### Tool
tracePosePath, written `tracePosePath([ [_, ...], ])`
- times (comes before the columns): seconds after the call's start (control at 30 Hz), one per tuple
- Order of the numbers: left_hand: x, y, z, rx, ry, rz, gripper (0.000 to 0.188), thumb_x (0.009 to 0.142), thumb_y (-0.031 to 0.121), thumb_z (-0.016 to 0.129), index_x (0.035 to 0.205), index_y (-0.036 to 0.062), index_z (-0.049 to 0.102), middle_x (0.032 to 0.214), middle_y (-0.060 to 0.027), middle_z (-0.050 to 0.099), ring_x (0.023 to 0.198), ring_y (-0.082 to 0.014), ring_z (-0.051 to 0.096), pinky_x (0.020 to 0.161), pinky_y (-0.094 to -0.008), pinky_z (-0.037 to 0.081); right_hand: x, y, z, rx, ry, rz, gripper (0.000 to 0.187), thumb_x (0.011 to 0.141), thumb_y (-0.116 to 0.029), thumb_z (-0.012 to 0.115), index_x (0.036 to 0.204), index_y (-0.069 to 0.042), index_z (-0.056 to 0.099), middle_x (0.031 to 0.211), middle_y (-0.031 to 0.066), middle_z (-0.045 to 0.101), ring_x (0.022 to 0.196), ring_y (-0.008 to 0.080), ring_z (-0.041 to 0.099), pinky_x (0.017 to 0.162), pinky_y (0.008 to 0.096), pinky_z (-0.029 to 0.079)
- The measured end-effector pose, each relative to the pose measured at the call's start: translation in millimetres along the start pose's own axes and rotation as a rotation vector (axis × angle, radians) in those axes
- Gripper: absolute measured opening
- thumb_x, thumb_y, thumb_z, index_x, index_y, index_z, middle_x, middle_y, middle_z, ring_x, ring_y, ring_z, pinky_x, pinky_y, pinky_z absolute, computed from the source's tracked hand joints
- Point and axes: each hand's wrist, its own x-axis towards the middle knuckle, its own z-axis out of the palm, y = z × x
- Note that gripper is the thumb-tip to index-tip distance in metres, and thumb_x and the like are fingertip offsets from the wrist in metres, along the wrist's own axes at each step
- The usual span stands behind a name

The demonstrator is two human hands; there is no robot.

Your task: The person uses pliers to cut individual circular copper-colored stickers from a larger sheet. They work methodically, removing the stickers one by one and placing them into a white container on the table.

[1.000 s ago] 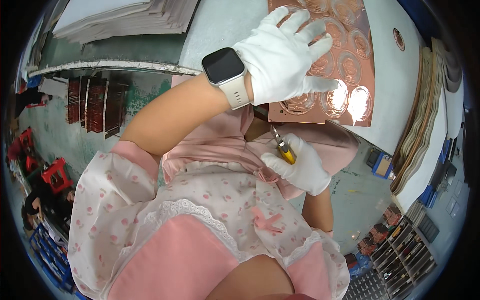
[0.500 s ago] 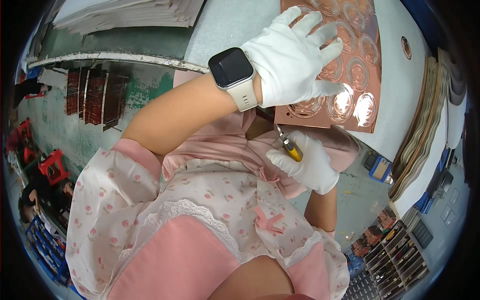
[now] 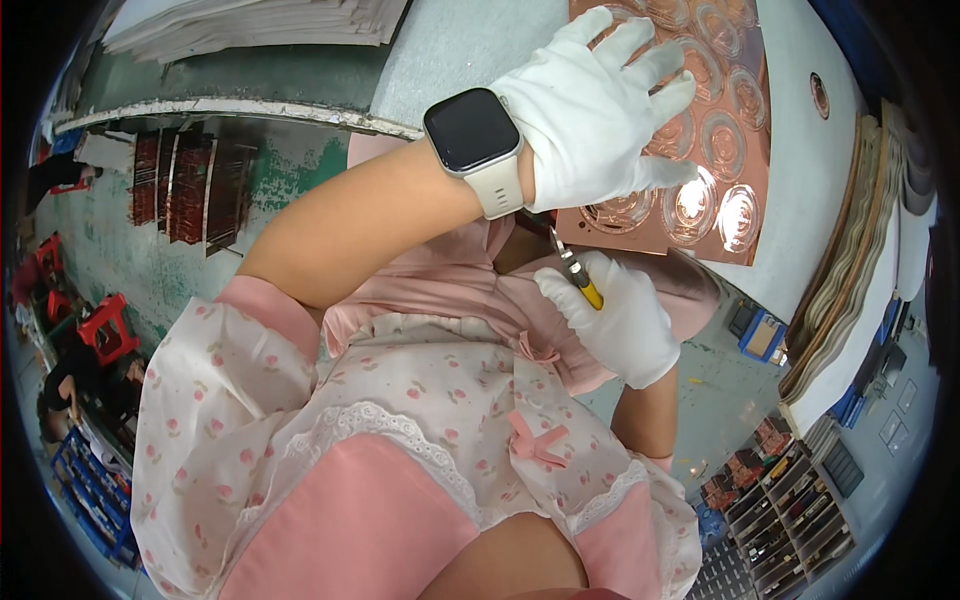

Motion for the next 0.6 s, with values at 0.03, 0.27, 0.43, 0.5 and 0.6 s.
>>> tracePosePath([
  [0.03,0,0,0,0.001,-0.001,-0.003,0.061,0.084,0.044,0.042,0.115,-0.0084,0.044,0.119,-0.0262,0.045,0.113,-0.0412,0.039,0.100,-0.0453,0.025,1,1,-1,-0.056,-0.007,-0.017,0.040,0.080,-0.038,0.059,0.078,0.002,0.056,0.064,0.0193,0.057,0.061,0.0344,0.057,0.054,0.0371,0.045],
  [0.27,1,-1,0,0.021,-0.022,0.001,0.058,0.085,0.041,0.042,0.116,-0.0077,0.044,0.120,-0.0256,0.045,0.114,-0.0405,0.038,0.100,-0.0450,0.025,-5,11,2,-0.234,0.058,-0.157,0.040,0.080,-0.040,0.058,0.073,-0.001,0.050,0.059,0.0183,0.055,0.057,0.0365,0.056,0.050,0.0411,0.045],
  [0.43,-2,-1,2,0.062,-0.024,-0.024,0.056,0.084,0.043,0.043,0.115,-0.0030,0.046,0.122,-0.0215,0.045,0.116,-0.0370,0.038,0.099,-0.0445,0.026,-14,10,9,-0.343,0.128,-0.213,0.036,0.081,-0.036,0.057,0.075,-0.002,0.048,0.055,0.0165,0.053,0.049,0.0343,0.055,0.042,0.0405,0.043],
  [0.5,-8,-1,11,0.142,0.026,-0.023,0.053,0.083,0.047,0.045,0.115,0.0038,0.049,0.125,-0.0144,0.045,0.119,-0.0322,0.037,0.099,-0.0445,0.027,-17,11,11,-0.347,0.141,-0.220,0.033,0.082,-0.033,0.057,0.076,-0.002,0.048,0.055,0.0162,0.053,0.048,0.0341,0.055,0.041,0.0400,0.043],
  [0.6,-9,0,10,0.133,-0.038,-0.049,0.059,0.083,0.049,0.043,0.121,0.0034,0.045,0.130,-0.0146,0.041,0.123,-0.0320,0.033,0.102,-0.0441,0.021,-19,12,13,-0.369,0.146,-0.205,0.030,0.083,-0.029,0.056,0.079,-0.001,0.047,0.057,0.0166,0.054,0.049,0.0345,0.055,0.041,0.0398,0.043],
])
